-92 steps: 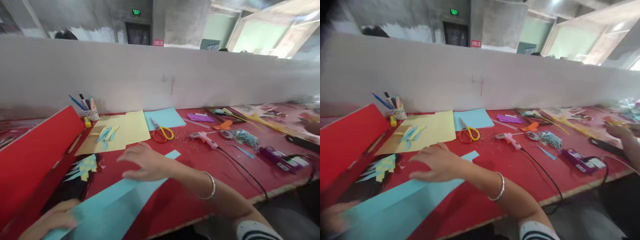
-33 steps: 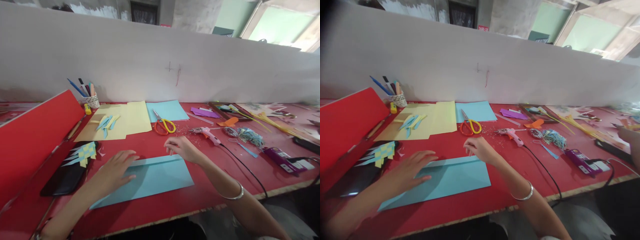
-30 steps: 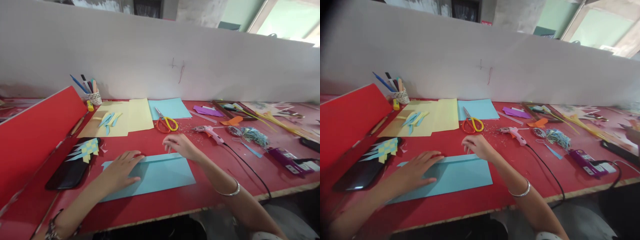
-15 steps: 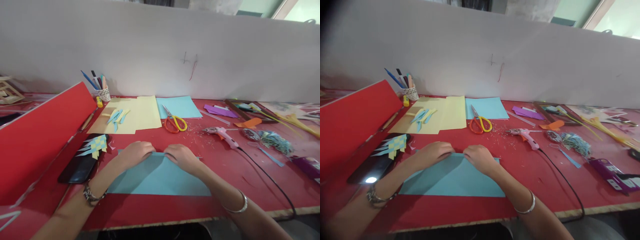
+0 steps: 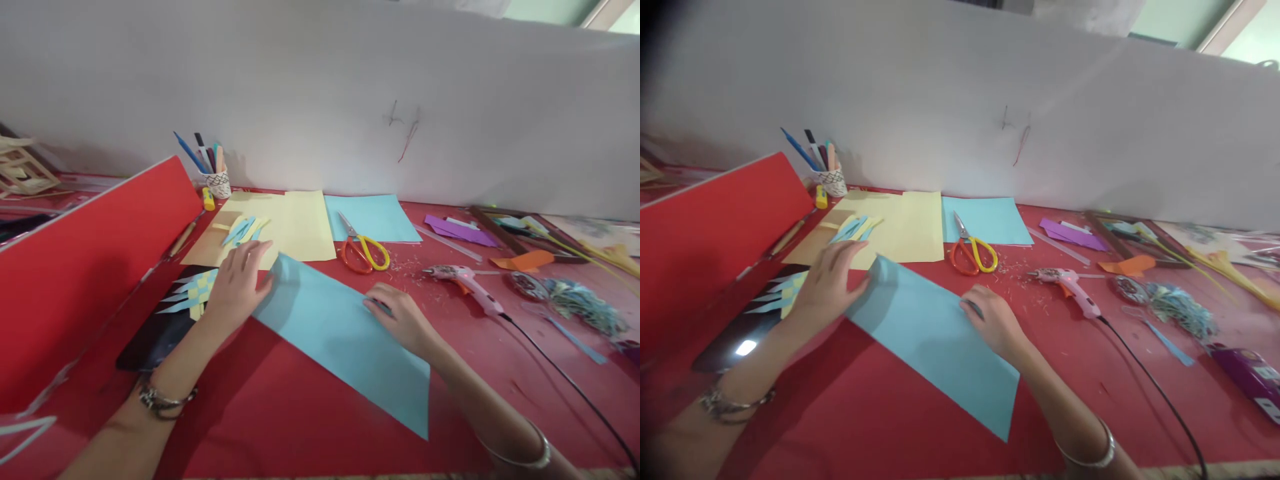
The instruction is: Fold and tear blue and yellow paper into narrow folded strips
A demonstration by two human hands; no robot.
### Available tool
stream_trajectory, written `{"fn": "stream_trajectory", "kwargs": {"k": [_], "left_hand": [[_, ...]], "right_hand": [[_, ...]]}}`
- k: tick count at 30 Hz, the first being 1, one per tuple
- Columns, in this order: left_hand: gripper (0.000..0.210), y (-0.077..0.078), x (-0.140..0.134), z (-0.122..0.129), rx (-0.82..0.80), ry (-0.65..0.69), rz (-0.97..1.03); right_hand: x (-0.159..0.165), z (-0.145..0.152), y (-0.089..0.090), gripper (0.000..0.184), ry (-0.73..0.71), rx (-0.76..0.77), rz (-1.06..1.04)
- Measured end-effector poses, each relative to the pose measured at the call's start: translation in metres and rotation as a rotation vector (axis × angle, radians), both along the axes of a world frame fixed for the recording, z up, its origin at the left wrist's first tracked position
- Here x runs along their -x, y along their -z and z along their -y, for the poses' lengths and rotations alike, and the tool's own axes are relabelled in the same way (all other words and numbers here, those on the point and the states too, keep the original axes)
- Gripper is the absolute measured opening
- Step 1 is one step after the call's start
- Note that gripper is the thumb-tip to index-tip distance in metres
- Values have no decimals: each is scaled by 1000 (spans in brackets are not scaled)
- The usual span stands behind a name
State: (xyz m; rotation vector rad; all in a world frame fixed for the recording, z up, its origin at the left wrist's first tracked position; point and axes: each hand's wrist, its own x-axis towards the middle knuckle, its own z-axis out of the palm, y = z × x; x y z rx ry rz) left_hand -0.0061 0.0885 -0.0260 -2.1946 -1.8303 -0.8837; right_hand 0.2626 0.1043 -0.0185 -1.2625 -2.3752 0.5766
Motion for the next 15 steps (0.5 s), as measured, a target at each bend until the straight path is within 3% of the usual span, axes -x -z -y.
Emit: {"fn": "stream_trajectory", "kwargs": {"k": [3, 9, 12, 15], "left_hand": [[43, 5, -11, 5, -154, 12, -85], [52, 15, -30, 14, -182, 38, 36], [64, 17, -24, 9, -156, 49, 338], [72, 15, -13, 0, -12, -26, 725]], "right_hand": [[3, 2, 0, 22, 117, 23, -132], [15, 14, 6, 19, 213, 198, -471], [19, 19, 10, 14, 95, 360, -489], [18, 23, 10, 6, -141, 561, -360]]}}
